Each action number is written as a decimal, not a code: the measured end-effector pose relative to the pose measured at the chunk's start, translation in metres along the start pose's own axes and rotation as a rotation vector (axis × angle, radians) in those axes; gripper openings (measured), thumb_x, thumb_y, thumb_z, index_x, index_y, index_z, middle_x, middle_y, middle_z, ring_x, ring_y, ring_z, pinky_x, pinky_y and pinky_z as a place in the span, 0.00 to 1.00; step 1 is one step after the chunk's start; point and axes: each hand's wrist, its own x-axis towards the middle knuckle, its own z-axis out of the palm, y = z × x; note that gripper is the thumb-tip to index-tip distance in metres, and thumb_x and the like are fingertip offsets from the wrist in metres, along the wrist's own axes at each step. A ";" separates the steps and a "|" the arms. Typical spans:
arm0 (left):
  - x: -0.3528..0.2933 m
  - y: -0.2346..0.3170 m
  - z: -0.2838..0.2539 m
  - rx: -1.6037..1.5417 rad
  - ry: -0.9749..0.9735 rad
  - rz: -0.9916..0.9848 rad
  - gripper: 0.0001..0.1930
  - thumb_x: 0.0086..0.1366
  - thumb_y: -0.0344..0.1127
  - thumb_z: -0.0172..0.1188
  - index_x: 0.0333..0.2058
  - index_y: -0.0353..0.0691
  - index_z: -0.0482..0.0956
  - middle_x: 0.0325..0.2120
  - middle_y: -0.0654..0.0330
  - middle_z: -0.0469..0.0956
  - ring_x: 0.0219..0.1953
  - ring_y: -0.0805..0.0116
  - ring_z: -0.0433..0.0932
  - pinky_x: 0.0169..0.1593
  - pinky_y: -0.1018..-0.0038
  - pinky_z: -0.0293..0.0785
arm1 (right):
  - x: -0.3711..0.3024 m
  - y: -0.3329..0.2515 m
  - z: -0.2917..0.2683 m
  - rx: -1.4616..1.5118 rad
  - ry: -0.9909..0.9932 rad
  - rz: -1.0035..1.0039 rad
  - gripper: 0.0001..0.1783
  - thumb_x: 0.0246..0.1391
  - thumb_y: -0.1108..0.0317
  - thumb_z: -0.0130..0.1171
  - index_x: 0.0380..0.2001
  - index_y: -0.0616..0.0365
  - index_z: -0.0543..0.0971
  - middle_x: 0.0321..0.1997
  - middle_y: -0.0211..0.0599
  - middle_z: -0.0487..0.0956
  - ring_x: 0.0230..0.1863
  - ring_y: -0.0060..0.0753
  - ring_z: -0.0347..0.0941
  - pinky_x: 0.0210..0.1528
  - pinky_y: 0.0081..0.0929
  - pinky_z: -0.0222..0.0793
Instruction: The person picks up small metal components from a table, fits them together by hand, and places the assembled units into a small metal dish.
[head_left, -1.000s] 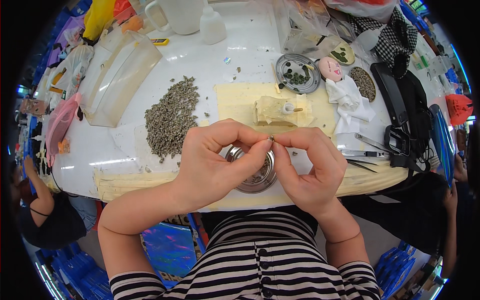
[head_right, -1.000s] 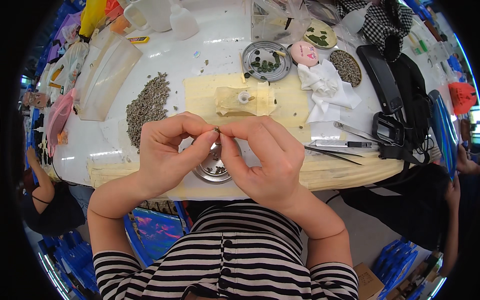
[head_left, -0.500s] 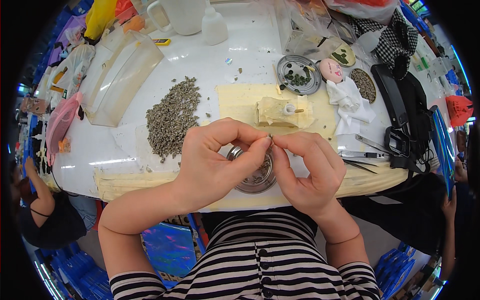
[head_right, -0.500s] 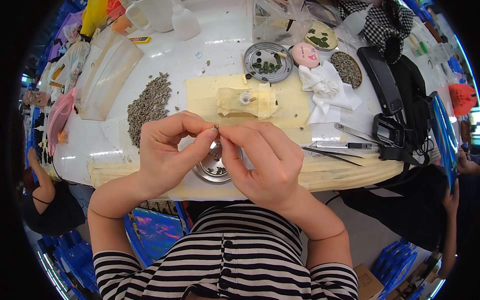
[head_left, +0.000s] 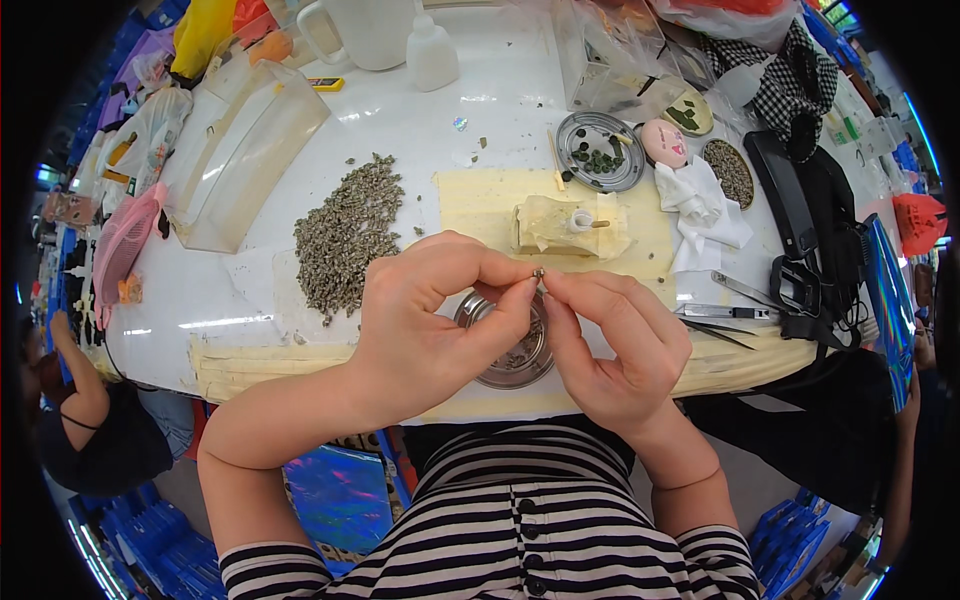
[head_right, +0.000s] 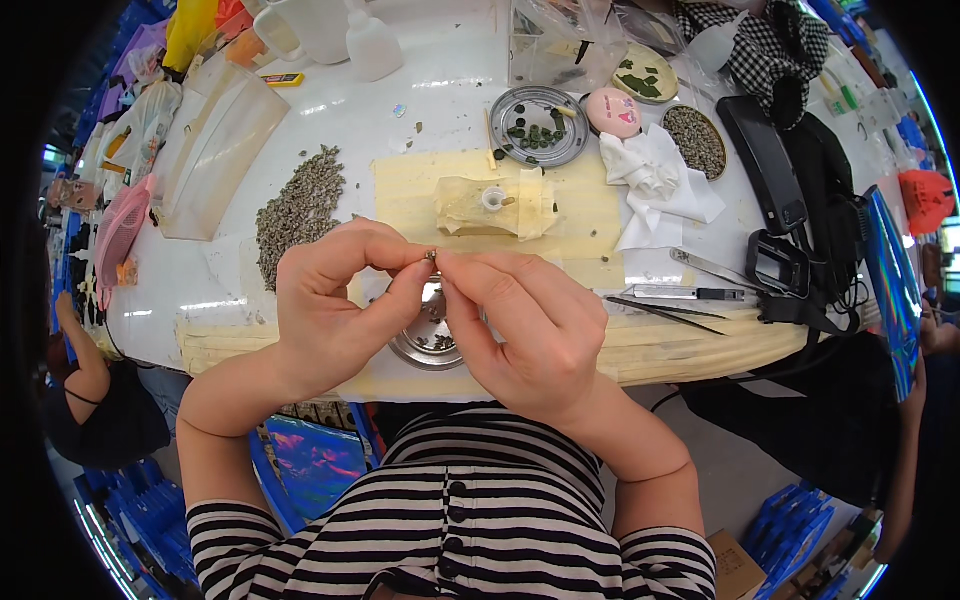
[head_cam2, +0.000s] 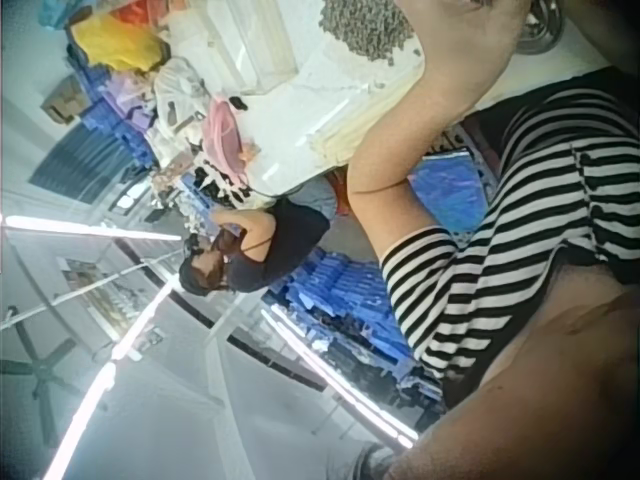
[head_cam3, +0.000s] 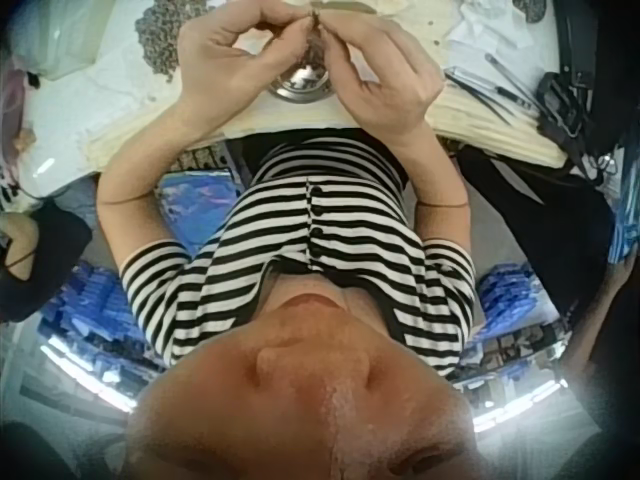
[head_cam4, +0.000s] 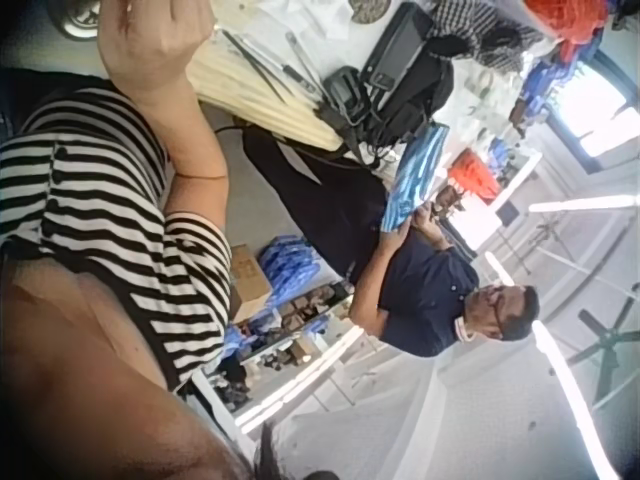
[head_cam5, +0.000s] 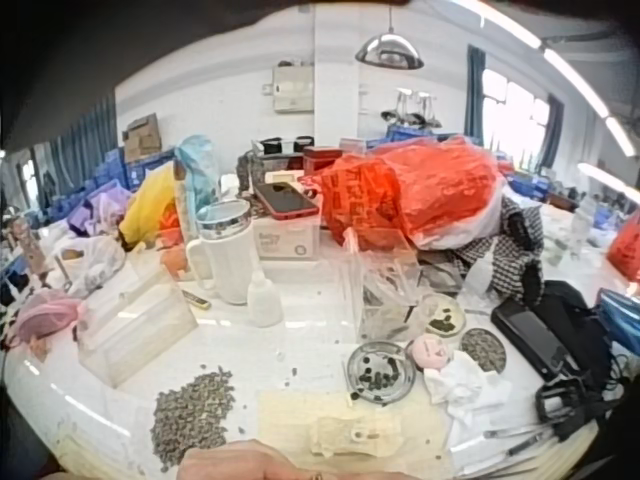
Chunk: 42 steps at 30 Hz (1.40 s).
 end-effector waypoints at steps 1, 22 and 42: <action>0.000 0.000 0.000 0.020 0.003 0.015 0.05 0.55 0.19 0.63 0.32 0.30 0.83 0.27 0.58 0.81 0.30 0.73 0.78 0.36 0.78 0.72 | 0.000 0.001 0.001 0.012 0.015 -0.009 0.14 0.41 0.83 0.67 0.35 0.63 0.83 0.29 0.40 0.81 0.24 0.34 0.78 0.25 0.25 0.73; 0.003 -0.001 -0.001 0.035 -0.008 0.049 0.05 0.54 0.20 0.63 0.31 0.31 0.83 0.26 0.58 0.81 0.29 0.71 0.78 0.35 0.77 0.72 | -0.001 0.004 0.002 0.030 -0.007 -0.011 0.13 0.40 0.83 0.67 0.34 0.64 0.83 0.28 0.41 0.81 0.23 0.35 0.77 0.24 0.26 0.72; 0.004 -0.004 -0.004 0.045 -0.035 0.072 0.04 0.54 0.23 0.64 0.30 0.32 0.83 0.23 0.58 0.81 0.26 0.70 0.79 0.32 0.77 0.73 | -0.002 0.004 0.001 0.038 -0.008 -0.010 0.13 0.41 0.83 0.67 0.34 0.63 0.82 0.27 0.40 0.80 0.22 0.34 0.77 0.23 0.26 0.71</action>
